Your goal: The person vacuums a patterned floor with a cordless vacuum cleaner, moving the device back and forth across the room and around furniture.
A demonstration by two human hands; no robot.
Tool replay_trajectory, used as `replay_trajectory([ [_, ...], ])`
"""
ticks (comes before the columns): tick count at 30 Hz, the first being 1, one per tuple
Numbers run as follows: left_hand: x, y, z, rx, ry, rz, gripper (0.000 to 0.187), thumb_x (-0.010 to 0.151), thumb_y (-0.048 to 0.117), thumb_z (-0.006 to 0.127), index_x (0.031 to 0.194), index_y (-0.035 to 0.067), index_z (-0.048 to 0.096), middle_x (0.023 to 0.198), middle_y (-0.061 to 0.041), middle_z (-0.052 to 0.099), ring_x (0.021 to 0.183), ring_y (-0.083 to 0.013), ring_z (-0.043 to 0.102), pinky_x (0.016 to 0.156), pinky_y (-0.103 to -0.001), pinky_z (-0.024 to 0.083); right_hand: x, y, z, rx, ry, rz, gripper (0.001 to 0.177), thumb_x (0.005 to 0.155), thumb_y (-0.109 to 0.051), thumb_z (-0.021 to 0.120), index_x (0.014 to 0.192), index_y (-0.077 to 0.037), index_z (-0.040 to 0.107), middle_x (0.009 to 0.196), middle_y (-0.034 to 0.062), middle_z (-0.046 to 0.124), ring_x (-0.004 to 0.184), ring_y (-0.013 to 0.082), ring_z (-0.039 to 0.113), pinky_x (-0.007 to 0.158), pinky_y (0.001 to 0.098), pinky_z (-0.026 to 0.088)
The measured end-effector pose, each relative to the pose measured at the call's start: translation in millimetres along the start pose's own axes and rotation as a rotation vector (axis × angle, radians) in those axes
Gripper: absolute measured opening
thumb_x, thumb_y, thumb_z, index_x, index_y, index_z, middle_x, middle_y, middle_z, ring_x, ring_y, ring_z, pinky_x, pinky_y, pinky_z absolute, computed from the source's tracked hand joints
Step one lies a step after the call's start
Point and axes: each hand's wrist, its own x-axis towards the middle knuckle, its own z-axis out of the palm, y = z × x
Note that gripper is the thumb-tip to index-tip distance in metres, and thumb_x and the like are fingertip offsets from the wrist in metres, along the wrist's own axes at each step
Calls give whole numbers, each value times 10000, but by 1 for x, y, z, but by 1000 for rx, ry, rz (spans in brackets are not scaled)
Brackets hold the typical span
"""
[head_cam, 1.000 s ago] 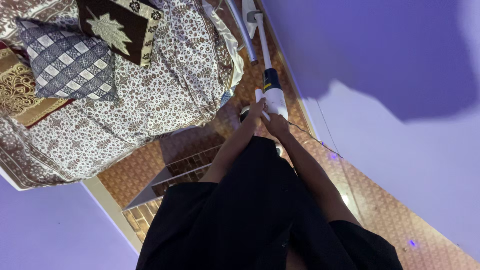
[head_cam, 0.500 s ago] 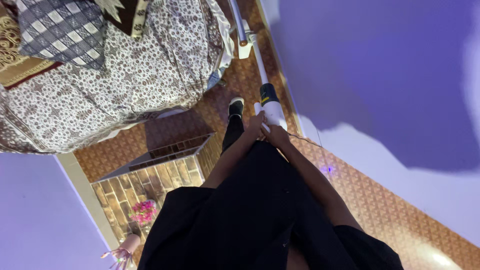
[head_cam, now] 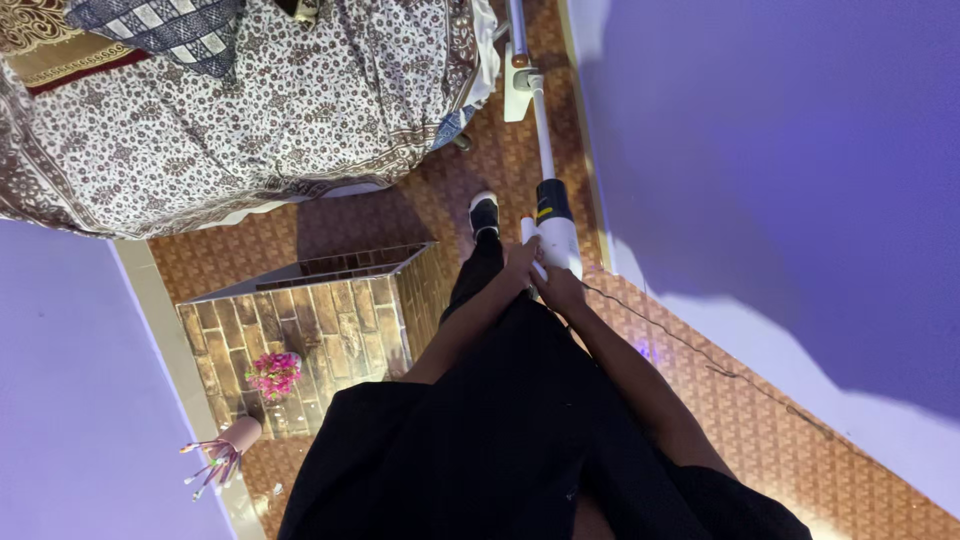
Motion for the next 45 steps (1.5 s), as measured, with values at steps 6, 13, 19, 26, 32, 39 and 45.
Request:
replay_trajectory([
  [6,20,40,-1,-60,43,-40,286,927,264,729,787,94,548,625,-6,518,501,-115,452,461,-285,397,37,-26,-6,-34,53,-38,740,952,-682,465,1057,-7,749,863,271,718,822,449,712,768,555,554],
  [13,57,108,-2,32,121,12,235,934,249,719,824,55,643,675,-31,594,548,-123,529,523,-286,462,98,-76,-37,-83,-28,-2,753,967,-696,445,979,-23,784,852,248,741,843,418,729,817,530,562],
  [19,82,156,0,-65,-23,88,294,928,294,720,779,70,599,618,-41,552,496,-169,515,482,-318,450,137,-115,-62,-67,7,-41,719,942,-683,463,1031,-40,771,854,255,731,821,432,718,768,540,553],
  [26,81,143,-12,-157,-2,-4,273,937,259,710,812,52,582,617,-40,525,484,-161,487,478,-318,450,125,-114,-60,-154,-30,-58,729,959,-686,474,981,-20,769,862,239,741,833,413,730,772,533,559],
  [32,47,75,-14,-312,6,4,228,939,240,686,848,83,549,634,-12,509,496,-126,488,469,-298,445,77,-69,-48,-207,-20,-153,701,962,-668,486,995,-29,771,886,242,740,856,421,725,773,535,554],
  [39,-36,-16,9,-484,-82,85,234,970,238,687,854,122,521,628,12,469,506,-111,467,456,-279,427,5,19,-27,-234,-104,-218,671,956,-664,487,1022,-65,781,930,245,745,894,431,720,812,532,544],
  [45,-112,-85,40,-363,63,48,230,960,254,666,845,106,531,646,-7,494,533,-145,484,473,-307,428,-67,86,-19,-228,-107,-254,671,982,-640,460,1159,-55,738,990,295,713,950,472,683,855,556,519],
])
